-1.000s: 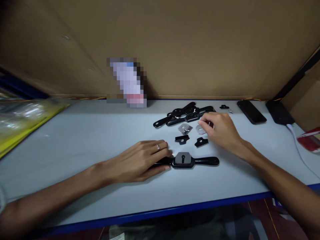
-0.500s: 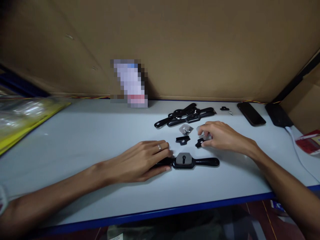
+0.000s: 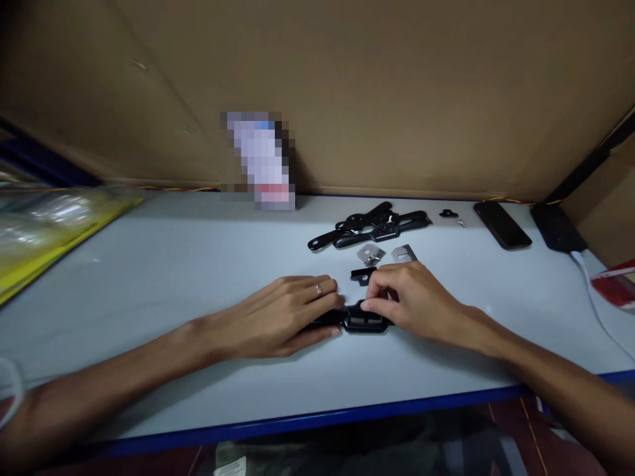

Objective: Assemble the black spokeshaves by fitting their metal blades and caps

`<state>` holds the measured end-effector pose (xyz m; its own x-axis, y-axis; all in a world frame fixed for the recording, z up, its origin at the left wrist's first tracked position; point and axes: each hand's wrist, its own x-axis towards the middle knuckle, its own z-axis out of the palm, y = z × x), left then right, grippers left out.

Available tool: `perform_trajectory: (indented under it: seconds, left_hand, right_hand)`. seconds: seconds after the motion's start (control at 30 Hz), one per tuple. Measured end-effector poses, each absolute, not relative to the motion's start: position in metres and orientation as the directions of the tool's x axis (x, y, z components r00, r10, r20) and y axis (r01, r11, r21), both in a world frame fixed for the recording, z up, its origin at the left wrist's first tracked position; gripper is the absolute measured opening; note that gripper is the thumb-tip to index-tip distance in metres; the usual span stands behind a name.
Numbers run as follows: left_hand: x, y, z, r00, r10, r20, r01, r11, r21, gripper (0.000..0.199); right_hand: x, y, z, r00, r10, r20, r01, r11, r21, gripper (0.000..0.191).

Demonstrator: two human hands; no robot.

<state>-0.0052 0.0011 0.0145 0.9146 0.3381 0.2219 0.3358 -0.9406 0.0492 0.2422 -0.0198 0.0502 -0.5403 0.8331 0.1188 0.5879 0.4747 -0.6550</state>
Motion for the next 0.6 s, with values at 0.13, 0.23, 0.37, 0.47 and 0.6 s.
perform_trajectory:
  seconds: [0.13, 0.23, 0.37, 0.47, 0.6]
  left_hand:
    - [-0.005, 0.001, 0.015, 0.914, 0.344, 0.215, 0.341, -0.938, 0.053, 0.031]
    - [-0.005, 0.001, 0.016, 0.914, 0.349, 0.208, 0.346, -0.937, 0.053, 0.030]
    - [-0.005, 0.002, 0.016, 0.915, 0.347, 0.205, 0.342, -0.938, 0.061, 0.030]
    - [-0.006, 0.002, 0.016, 0.916, 0.341, 0.212, 0.335, -0.940, 0.063, 0.031]
    - [-0.006, 0.001, 0.017, 0.916, 0.340, 0.213, 0.334, -0.940, 0.068, 0.031]
  right_hand:
    - [0.240, -0.022, 0.041, -0.560, 0.823, 0.096, 0.626, 0.496, -0.602, 0.014]
    - [0.238, -0.023, 0.040, -0.571, 0.816, 0.083, 0.624, 0.498, -0.602, 0.013]
    - [0.245, -0.012, 0.047, -0.474, 0.859, 0.192, 0.608, 0.477, -0.635, 0.017]
    - [0.276, 0.017, 0.055, -0.190, 0.906, 0.377, 0.714, 0.391, -0.581, 0.028]
    - [0.339, 0.062, 0.054, 0.074, 0.892, 0.446, 0.908, 0.125, -0.400, 0.023]
